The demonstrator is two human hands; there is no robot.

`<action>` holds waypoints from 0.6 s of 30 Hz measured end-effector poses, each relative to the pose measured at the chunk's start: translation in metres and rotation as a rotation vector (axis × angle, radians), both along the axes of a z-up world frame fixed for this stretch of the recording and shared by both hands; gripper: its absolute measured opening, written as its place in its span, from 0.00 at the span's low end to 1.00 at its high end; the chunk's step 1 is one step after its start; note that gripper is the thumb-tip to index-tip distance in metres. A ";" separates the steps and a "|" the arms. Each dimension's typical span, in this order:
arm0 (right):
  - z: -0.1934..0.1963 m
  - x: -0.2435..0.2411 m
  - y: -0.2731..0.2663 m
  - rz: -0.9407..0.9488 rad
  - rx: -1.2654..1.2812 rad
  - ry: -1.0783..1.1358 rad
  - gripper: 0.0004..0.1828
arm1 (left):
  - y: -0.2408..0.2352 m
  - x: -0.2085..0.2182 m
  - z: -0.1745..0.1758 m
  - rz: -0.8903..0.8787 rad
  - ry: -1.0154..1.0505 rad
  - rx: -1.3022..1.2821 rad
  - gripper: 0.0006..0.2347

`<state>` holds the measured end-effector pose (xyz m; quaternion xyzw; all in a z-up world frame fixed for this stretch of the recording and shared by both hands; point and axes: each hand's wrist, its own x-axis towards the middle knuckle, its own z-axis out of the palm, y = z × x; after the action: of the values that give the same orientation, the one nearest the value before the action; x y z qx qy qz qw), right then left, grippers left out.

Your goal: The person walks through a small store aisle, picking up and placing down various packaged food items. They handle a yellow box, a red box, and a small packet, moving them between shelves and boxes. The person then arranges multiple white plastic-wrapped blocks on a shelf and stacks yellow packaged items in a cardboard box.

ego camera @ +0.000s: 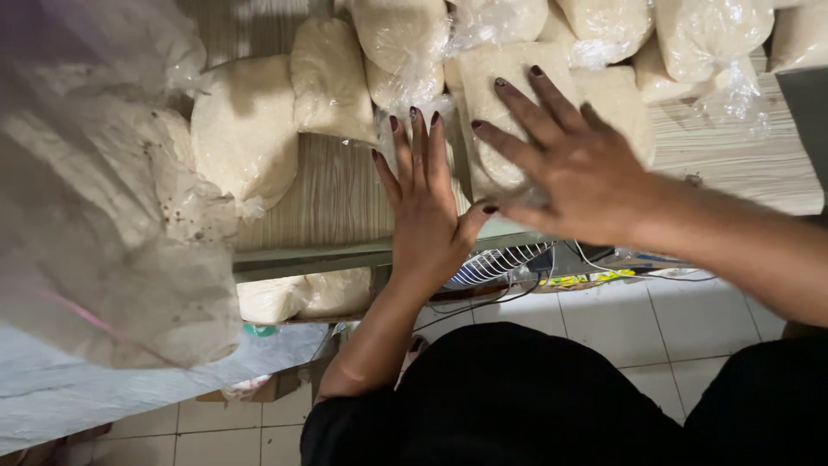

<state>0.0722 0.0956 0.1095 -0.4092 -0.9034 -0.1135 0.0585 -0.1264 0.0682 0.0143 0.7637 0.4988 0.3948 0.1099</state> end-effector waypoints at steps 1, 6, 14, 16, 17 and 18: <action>-0.008 -0.002 -0.008 -0.016 0.094 0.018 0.54 | 0.000 0.000 0.000 -0.009 -0.006 0.001 0.43; -0.015 0.004 -0.008 0.004 0.155 0.180 0.34 | 0.000 0.000 0.003 -0.015 0.019 0.007 0.44; -0.022 0.047 0.017 0.233 -0.024 0.807 0.18 | 0.000 0.000 0.001 -0.044 0.070 0.036 0.42; -0.017 0.078 0.035 -0.070 -0.342 1.124 0.19 | 0.001 0.000 -0.001 -0.046 0.070 0.062 0.42; -0.016 0.094 0.041 -0.050 -0.481 1.392 0.19 | 0.001 0.000 -0.002 -0.046 0.072 0.071 0.42; -0.013 0.110 0.047 -0.029 -0.619 1.662 0.20 | 0.001 0.001 -0.003 -0.038 0.096 0.049 0.42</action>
<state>0.1820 0.1431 0.0965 -0.3683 -0.5540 0.4692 0.5808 -0.1250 0.0696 0.0115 0.7936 0.4792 0.3675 0.0746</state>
